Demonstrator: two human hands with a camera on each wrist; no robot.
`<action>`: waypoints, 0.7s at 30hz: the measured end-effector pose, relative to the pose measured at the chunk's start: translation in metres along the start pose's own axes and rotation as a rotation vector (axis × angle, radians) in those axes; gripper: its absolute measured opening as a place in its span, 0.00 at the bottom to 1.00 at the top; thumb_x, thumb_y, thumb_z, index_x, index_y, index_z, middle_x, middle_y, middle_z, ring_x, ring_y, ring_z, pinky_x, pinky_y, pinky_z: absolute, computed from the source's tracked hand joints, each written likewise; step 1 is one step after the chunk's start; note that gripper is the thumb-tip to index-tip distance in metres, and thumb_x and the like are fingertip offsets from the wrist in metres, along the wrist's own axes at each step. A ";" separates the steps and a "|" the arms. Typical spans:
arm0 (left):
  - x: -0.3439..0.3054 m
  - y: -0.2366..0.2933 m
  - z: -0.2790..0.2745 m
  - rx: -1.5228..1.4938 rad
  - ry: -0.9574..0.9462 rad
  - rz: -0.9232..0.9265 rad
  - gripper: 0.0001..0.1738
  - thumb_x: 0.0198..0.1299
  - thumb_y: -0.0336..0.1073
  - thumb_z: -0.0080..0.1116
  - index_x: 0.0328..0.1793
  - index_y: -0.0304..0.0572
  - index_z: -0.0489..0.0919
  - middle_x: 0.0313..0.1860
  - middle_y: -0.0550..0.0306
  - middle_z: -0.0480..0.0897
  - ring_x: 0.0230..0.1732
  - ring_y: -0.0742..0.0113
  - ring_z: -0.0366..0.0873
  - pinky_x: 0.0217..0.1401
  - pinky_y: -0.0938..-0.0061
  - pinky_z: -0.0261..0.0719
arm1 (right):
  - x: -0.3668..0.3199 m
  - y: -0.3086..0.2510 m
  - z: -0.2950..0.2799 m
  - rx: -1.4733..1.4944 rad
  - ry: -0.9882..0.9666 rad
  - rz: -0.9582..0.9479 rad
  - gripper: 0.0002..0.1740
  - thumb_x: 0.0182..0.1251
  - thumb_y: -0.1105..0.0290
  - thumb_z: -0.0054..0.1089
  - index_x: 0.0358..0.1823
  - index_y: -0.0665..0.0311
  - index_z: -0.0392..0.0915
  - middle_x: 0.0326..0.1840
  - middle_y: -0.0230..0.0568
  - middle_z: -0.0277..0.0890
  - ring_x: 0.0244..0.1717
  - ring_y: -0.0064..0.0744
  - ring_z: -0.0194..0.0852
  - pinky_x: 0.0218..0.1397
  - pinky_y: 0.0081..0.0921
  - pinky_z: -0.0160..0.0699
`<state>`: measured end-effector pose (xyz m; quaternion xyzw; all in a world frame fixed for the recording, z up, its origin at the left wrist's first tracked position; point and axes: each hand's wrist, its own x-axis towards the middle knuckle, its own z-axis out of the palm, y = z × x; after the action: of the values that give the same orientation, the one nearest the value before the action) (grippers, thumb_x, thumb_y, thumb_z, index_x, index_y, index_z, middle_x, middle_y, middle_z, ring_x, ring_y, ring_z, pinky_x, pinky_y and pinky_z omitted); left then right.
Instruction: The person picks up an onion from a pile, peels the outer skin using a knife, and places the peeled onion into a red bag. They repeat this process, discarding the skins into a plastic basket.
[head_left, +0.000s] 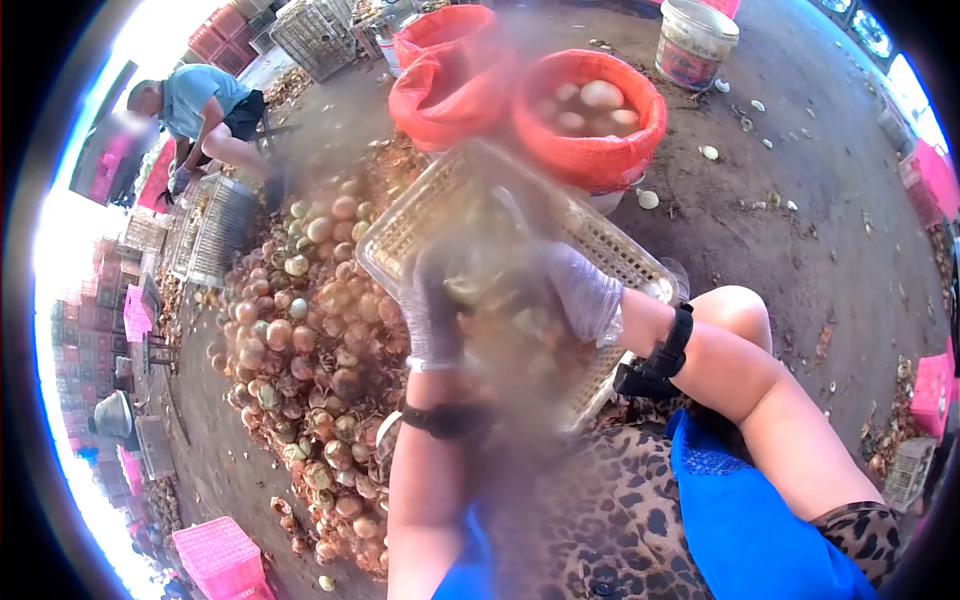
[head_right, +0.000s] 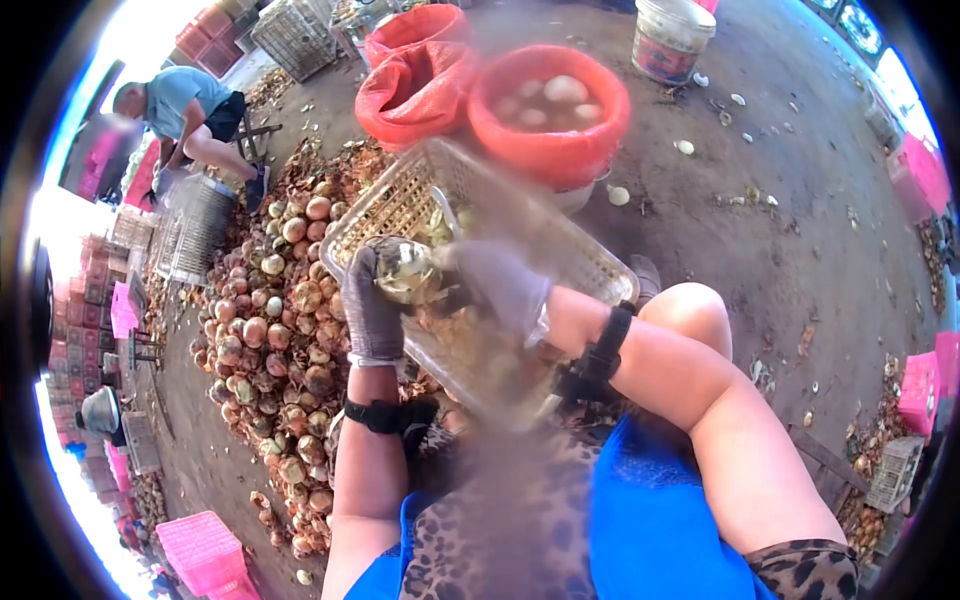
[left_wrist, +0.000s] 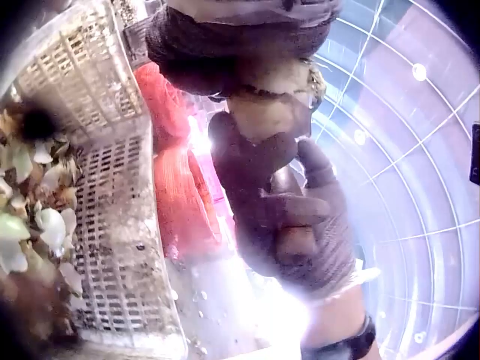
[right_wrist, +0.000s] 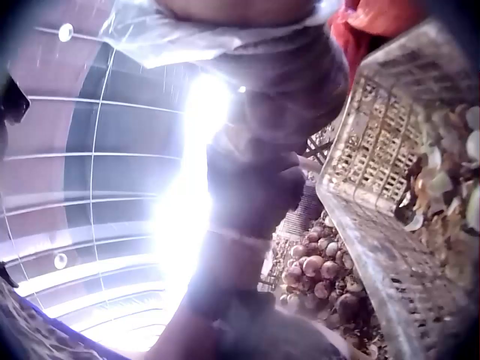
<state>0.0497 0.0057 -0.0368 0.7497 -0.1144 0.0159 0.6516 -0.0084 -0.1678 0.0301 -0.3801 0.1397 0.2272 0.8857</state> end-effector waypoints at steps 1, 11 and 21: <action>-0.003 0.014 0.002 -0.080 0.038 -0.034 0.20 0.68 0.49 0.46 0.50 0.40 0.76 0.37 0.60 0.78 0.35 0.72 0.76 0.30 0.77 0.76 | 0.007 0.006 -0.007 -0.085 0.003 -0.046 0.09 0.60 0.69 0.57 0.42 0.59 0.78 0.32 0.35 0.80 0.22 0.26 0.76 0.22 0.20 0.68; -0.009 0.033 0.030 -0.315 0.079 -0.211 0.23 0.60 0.47 0.61 0.54 0.39 0.73 0.43 0.60 0.77 0.40 0.73 0.74 0.39 0.78 0.78 | 0.028 0.031 -0.026 -0.228 0.133 -0.344 0.17 0.57 0.73 0.62 0.49 0.60 0.76 0.26 0.30 0.78 0.20 0.18 0.73 0.16 0.16 0.62; -0.010 0.047 0.035 -0.178 0.092 -0.154 0.16 0.67 0.47 0.53 0.45 0.41 0.76 0.37 0.62 0.75 0.39 0.73 0.73 0.28 0.78 0.76 | 0.018 0.018 -0.029 -0.374 0.117 -0.314 0.29 0.53 0.80 0.62 0.60 0.65 0.72 0.34 0.33 0.79 0.26 0.18 0.73 0.20 0.18 0.69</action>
<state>0.0263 -0.0332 0.0017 0.6941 -0.0273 -0.0102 0.7193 -0.0038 -0.1730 -0.0080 -0.5671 0.0856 0.0865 0.8146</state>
